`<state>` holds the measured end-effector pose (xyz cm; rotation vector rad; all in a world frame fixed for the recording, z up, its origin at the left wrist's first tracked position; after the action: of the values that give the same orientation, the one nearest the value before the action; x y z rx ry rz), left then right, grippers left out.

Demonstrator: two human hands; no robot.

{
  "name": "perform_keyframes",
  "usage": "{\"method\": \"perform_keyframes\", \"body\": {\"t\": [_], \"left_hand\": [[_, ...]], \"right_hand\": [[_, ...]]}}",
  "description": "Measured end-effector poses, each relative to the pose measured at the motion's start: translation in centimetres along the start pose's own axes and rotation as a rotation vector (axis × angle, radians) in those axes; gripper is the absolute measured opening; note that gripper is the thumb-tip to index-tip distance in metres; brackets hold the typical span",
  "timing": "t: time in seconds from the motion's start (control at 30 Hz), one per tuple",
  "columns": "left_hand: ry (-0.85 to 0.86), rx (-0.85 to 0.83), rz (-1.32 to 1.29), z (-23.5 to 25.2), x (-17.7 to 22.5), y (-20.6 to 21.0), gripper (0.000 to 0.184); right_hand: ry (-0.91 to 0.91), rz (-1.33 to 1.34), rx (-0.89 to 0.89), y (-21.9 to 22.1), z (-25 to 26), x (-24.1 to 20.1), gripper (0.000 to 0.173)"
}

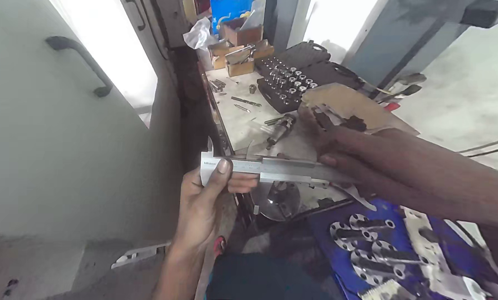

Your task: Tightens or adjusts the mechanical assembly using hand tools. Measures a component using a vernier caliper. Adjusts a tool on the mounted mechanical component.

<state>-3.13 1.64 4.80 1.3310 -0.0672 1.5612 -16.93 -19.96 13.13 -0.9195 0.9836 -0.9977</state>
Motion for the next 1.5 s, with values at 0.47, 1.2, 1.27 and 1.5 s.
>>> {"method": "perform_keyframes", "body": {"t": [0.47, 1.2, 1.27, 1.5], "left_hand": [[-0.013, -0.039, 0.023, -0.1, -0.2, 0.2, 0.033], [-0.023, -0.058, 0.061, -0.2, -0.4, 0.7, 0.034], [-0.023, -0.06, 0.074, -0.2, -0.5, 0.7, 0.034], [-0.017, -0.044, 0.078, 0.2, -0.1, 0.6, 0.031]], "right_hand": [[-0.051, 0.013, 0.003, 0.7, -0.7, 0.7, 0.034], [-0.014, -0.068, 0.091, 1.2, -1.6, 0.5, 0.033], [-0.01, -0.064, 0.087, 1.3, -1.8, 0.5, 0.033], [0.126, 0.109, 0.013, 1.6, -3.0, 1.3, 0.044]]}}
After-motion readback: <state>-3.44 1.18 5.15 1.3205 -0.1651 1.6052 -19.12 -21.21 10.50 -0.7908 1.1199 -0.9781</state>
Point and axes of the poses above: each hand's wrist, its own z-axis towards the middle knuckle, its own y-axis out of the palm, x = y × z, the point moved 5 cm from there along z, towards the middle knuckle, and after that the axes turned 3 degrees about -z, right-handed, at the moved point
